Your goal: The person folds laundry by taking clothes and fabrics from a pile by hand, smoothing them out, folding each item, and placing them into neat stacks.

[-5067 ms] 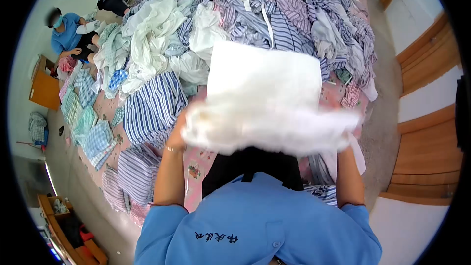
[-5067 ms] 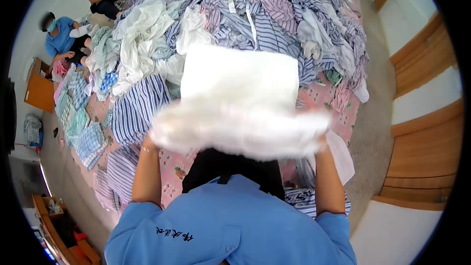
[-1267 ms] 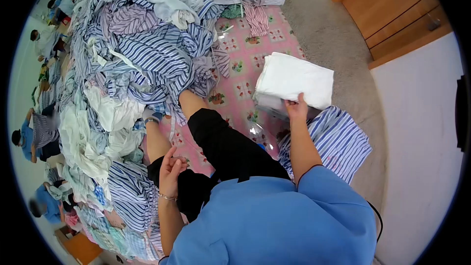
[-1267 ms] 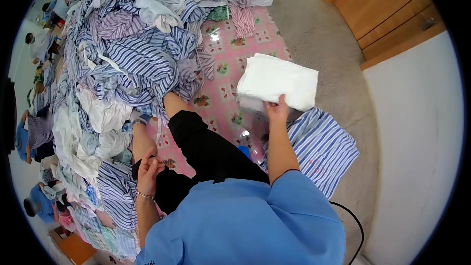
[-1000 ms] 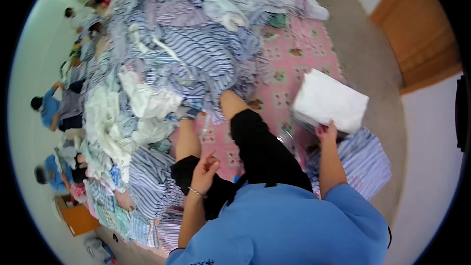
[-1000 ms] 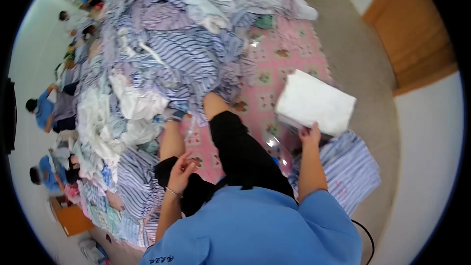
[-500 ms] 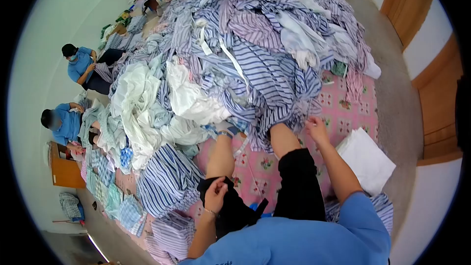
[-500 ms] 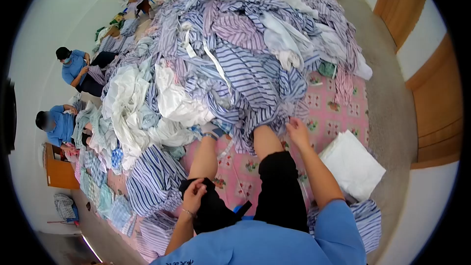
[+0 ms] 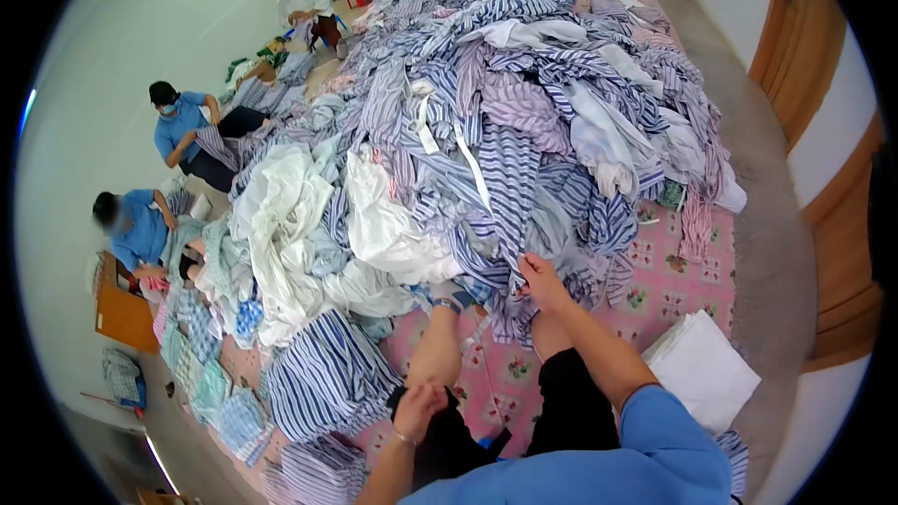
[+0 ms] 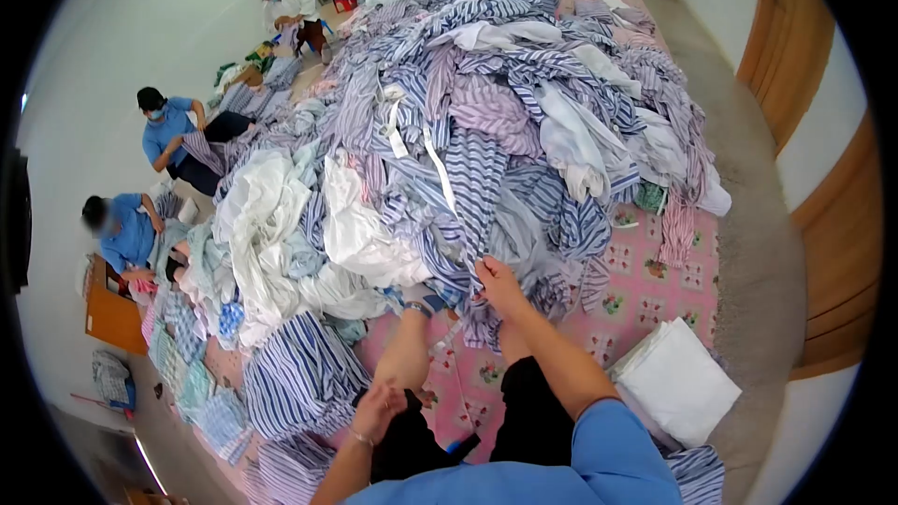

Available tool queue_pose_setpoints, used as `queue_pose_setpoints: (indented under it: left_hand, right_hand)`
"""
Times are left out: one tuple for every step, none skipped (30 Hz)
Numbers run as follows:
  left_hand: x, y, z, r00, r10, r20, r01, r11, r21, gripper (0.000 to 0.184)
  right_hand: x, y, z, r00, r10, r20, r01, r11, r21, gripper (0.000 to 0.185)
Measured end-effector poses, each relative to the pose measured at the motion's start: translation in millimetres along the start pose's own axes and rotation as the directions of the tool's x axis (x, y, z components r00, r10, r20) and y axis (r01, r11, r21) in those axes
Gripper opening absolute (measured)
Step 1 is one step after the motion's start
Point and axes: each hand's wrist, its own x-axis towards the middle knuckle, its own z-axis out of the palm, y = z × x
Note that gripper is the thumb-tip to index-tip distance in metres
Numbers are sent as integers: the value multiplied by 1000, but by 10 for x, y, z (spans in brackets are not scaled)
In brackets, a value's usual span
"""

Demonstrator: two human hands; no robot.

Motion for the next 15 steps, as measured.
queue_pose_setpoints:
  left_hand:
    - [83, 37, 46, 1000, 20, 23, -18, 995, -94, 46]
    - [204, 79, 97, 998, 48, 46, -38, 982, -184, 48]
    - [373, 102, 156, 996, 27, 85, -12, 983, -182, 51]
    - [527, 130, 259, 992, 4, 125, 18, 984, -179, 54]
    - [640, 211, 479, 982, 60, 179, -23, 980, -199, 54]
    - [755, 293, 699, 966, 116, 232, -62, 972, -225, 55]
    - [831, 336, 916, 948, 149, 282, -75, 963, -257, 53]
    - [856, 344, 1076, 928, 162, 335, -77, 964, -255, 51]
    - [872, 342, 1220, 908, 175, 381, -82, 965, -249, 49]
    - [864, 293, 1314, 890, 173, 421, -76, 969, -237, 47]
    - [822, 256, 1353, 867, 167, 469, -77, 976, -204, 46]
    - [773, 232, 1358, 852, 158, 499, -95, 984, -149, 44]
    - [710, 216, 1327, 834, 152, 531, -131, 988, -79, 42]
    - [625, 200, 1275, 815, 145, 561, -178, 984, 5, 41]
    - [520, 210, 1187, 798, 142, 586, -248, 963, 103, 39]
  right_hand:
    - [-454, -536, -9, 997, 78, 0, -78, 996, 37, 18]
    - [-757, -887, -29, 989, 150, 1, -150, 986, 76, 19]
    - [-1025, -826, -121, 987, -20, 158, 63, 959, -277, 18]
    - [-1476, -821, -98, 915, -78, 396, 225, 913, -339, 18]
    - [-1925, -813, -75, 783, -132, 608, 395, 860, -322, 19]
    - [-2394, -1101, 17, 611, 3, 792, 247, 949, -194, 20]
    - [-2752, -1229, 178, 473, 54, 880, 192, 968, -163, 19]
    - [-2994, -1296, 322, 318, 91, 944, 134, 981, -139, 18]
    - [-3117, -1347, 398, 376, 100, 921, 139, 977, -162, 18]
    - [-3189, -1408, 430, 428, 108, 897, 145, 972, -186, 18]
    - [-3224, -1378, 421, 490, 58, 870, 182, 969, -167, 19]
    - [-3222, -1489, 396, 501, 78, 862, 180, 965, -192, 19]
    - [-3263, -1415, 348, 584, 13, 812, 245, 950, -192, 19]
    - [-3258, -1401, 255, 638, 53, 768, 235, 937, -260, 21]
    - [-3268, -1386, 154, 739, 55, 671, 188, 940, -285, 21]
